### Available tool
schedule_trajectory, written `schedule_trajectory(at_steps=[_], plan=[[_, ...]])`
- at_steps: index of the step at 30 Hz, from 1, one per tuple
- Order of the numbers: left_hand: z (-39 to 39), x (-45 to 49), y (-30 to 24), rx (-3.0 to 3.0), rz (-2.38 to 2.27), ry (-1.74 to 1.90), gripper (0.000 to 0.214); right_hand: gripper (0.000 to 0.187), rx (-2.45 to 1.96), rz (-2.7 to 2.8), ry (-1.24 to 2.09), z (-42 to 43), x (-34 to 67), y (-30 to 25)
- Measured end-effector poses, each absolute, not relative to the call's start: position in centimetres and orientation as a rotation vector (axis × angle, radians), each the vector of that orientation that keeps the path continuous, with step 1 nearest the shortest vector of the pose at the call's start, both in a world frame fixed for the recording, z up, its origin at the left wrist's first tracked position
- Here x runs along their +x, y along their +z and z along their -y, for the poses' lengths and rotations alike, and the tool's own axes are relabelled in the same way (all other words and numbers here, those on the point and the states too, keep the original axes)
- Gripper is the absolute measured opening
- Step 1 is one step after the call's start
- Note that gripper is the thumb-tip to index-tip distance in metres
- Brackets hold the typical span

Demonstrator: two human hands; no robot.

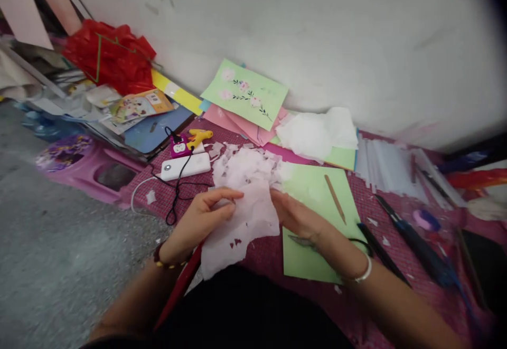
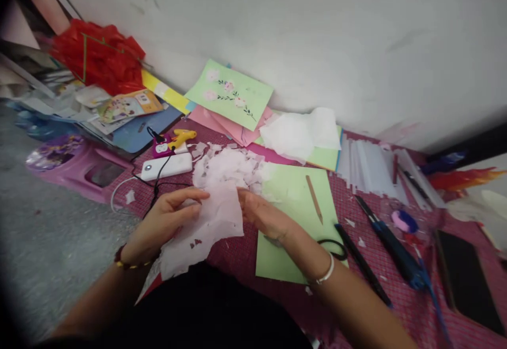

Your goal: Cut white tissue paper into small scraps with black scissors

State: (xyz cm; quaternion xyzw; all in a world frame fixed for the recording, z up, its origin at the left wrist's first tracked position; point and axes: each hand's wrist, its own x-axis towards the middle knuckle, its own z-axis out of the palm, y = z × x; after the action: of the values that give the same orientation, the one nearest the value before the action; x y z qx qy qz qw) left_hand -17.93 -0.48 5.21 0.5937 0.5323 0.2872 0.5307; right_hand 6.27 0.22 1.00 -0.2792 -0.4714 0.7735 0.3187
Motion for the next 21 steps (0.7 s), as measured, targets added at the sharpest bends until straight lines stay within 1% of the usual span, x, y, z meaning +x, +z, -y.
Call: schedule_trajectory(at_steps=[2,3,4,7,9,13,15,19,21], plan=[[-0.6,-16.3,5.6,1.54,-1.188,0.645,0.034,0.073,-0.791,1.103,1.969,1.4,6.5,1.1],[-1.1,-15.5,5.7,1.613,-1.138,0.639,0.036,0.07,-0.832,1.052,1.927,2.0,6.8,1.2],[-1.5,-14.7,5.9,1.685,-1.09,0.64,0.04,0.065,-0.875,1.0,1.891,2.5,7.2,1.3],[-2.2,-12.7,6.4,1.824,-0.992,0.648,0.048,0.042,-1.0,0.796,1.773,3.5,8.7,1.3],[-2.3,-11.6,6.8,1.83,-0.976,0.643,0.053,0.034,-1.048,0.654,1.671,4.0,9.9,1.1],[-2.1,-9.5,7.0,1.646,-0.965,0.579,0.059,0.034,-1.167,0.603,1.446,4.7,12.3,0.8],[-2.2,-8.1,6.3,1.534,-0.953,0.534,0.065,0.035,-1.232,0.633,1.371,4.7,13.7,0.6],[-2.2,-4.8,2.9,1.329,-0.896,0.565,0.098,0.032,-1.355,0.7,1.288,3.8,17.3,0.1],[-2.0,-3.7,1.0,1.195,-0.868,0.535,0.106,0.03,-1.438,0.76,1.273,3.7,19.2,-0.2]])
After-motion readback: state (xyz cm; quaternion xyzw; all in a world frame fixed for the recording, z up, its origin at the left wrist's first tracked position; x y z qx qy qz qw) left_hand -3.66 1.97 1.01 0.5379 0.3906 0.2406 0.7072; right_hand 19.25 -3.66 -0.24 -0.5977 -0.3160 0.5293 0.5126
